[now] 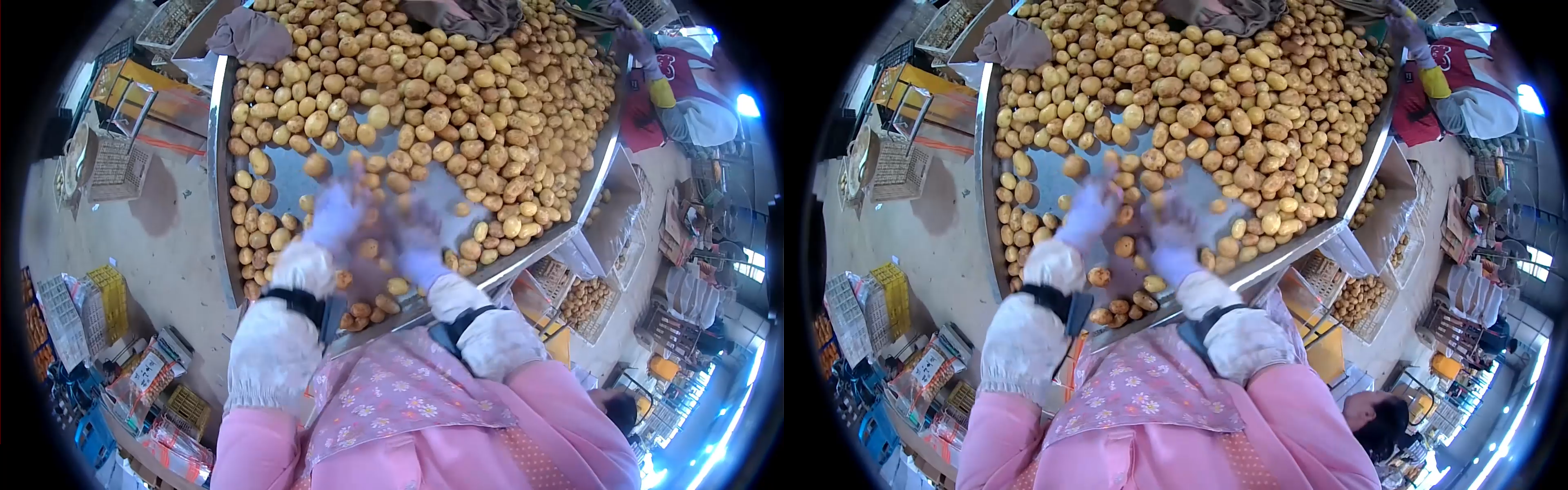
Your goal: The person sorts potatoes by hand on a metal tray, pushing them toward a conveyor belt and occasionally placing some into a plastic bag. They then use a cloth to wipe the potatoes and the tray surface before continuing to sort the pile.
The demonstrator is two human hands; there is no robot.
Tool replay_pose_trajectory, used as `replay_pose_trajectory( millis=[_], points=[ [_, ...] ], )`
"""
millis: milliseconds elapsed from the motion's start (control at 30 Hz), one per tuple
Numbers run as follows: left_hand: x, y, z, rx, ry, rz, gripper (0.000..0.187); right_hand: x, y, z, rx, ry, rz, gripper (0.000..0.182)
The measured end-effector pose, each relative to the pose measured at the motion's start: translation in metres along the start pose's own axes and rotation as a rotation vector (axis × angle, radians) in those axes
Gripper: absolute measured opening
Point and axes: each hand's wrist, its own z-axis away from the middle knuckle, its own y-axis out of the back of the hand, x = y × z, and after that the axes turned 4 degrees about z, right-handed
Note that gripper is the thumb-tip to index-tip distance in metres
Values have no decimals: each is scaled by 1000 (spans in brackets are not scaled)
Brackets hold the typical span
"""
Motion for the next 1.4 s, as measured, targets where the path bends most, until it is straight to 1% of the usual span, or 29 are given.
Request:
replay_pose_trajectory(
  millis=[67, 100, 167, 200, 233, 267, 333, 367, 400, 433, 467, 533, 567, 633, 733, 767, 867, 933, 967, 1000, 1033, 1067, 1100, 1133, 1233, 1267, 1333, 1367, 1400],
  points=[
    [-4, 7, 46, 20, -485, -363, 45, -15, 5, -1, -551, 291, -129, 35],
    [-10, 15, 71, -33, -417, -331, 43, -5, 3, -8, -550, 303, -137, 35],
    [-30, 37, 117, -94, -299, -270, 39, 40, -3, -39, -580, -122, -975, 34],
    [-42, 47, 134, -106, -246, -238, 37, 44, 55, -131, -774, -375, -772, 34],
    [-52, 59, 140, -107, -245, -239, 37, 96, 49, -141, -163, -450, -1445, 34],
    [-59, 71, 144, -105, -190, -221, 34, 130, 64, -192, 125, -217, -948, 38],
    [-56, 88, 130, -97, -127, -202, 32, 192, 55, -267, 480, -77, -100, 40],
    [-48, 96, 102, 56, -184, -214, 31, 177, 51, -290, 238, -525, -869, 46],
    [-42, 103, 69, 213, -244, -226, 29, 152, 52, -302, -49, -450, -562, 59],
    [-38, 105, 33, 284, -275, -240, 29, 103, 46, -316, -206, -462, 282, 68],
    [-35, 105, -4, 354, -305, -251, 28, 94, 8, -306, -148, -110, 117, 68],
    [-6, 106, -68, 405, -270, -24, 33, 23, 55, -283, -403, 4, 128, 58],
    [-6, 97, -81, 384, -266, -14, 33, 25, 17, -252, -188, 144, 147, 55],
    [-10, 82, -105, 262, -177, -313, 42, 38, 24, -201, -184, 329, 38, 56],
    [-27, 54, -64, 250, -223, -362, 50, 54, 42, -123, -168, 88, 58, 69],
    [-25, 53, -41, 147, -100, -280, 51, 60, 32, -91, -103, -2, 37, 70],
    [-41, 48, 27, 91, -144, -337, 51, 58, 57, -9, -299, -1, 122, 71],
    [-38, 45, 67, 32, -117, -340, 49, 59, 81, 25, -578, 198, -19, 66],
    [-29, 44, 87, 134, 21, -198, 45, 58, 80, 37, -568, 192, -28, 66],
    [-21, 40, 98, 233, 157, -45, 42, 58, 74, 45, -483, -126, -558, 64],
    [-9, 35, 106, 88, 164, -91, 42, 59, 67, 53, -358, -448, -1076, 62],
    [9, 28, 113, -57, 172, -136, 44, 59, 56, 60, -350, -453, -1074, 62],
    [39, 20, 121, -79, 218, 169, 46, 60, 37, 65, -390, -457, -1085, 58],
    [37, -2, 124, -12, -274, 86, 48, 61, 15, 67, -428, -460, -1094, 54],
    [26, -17, 146, -302, -419, -95, 53, 71, -31, 60, -546, -484, -1122, 42],
    [3, -7, 149, -352, -497, -211, 55, 109, -5, 47, -298, -405, -587, 38],
    [-48, 14, 169, -382, -293, -306, 57, 196, 78, 13, 243, -617, -1040, 34],
    [-28, 43, 163, -324, -309, -404, 53, 276, 92, 25, 182, -618, -80, 37],
    [-34, 46, 162, -326, -312, -403, 53, 323, 110, 21, 438, -696, -306, 41]
  ],
)
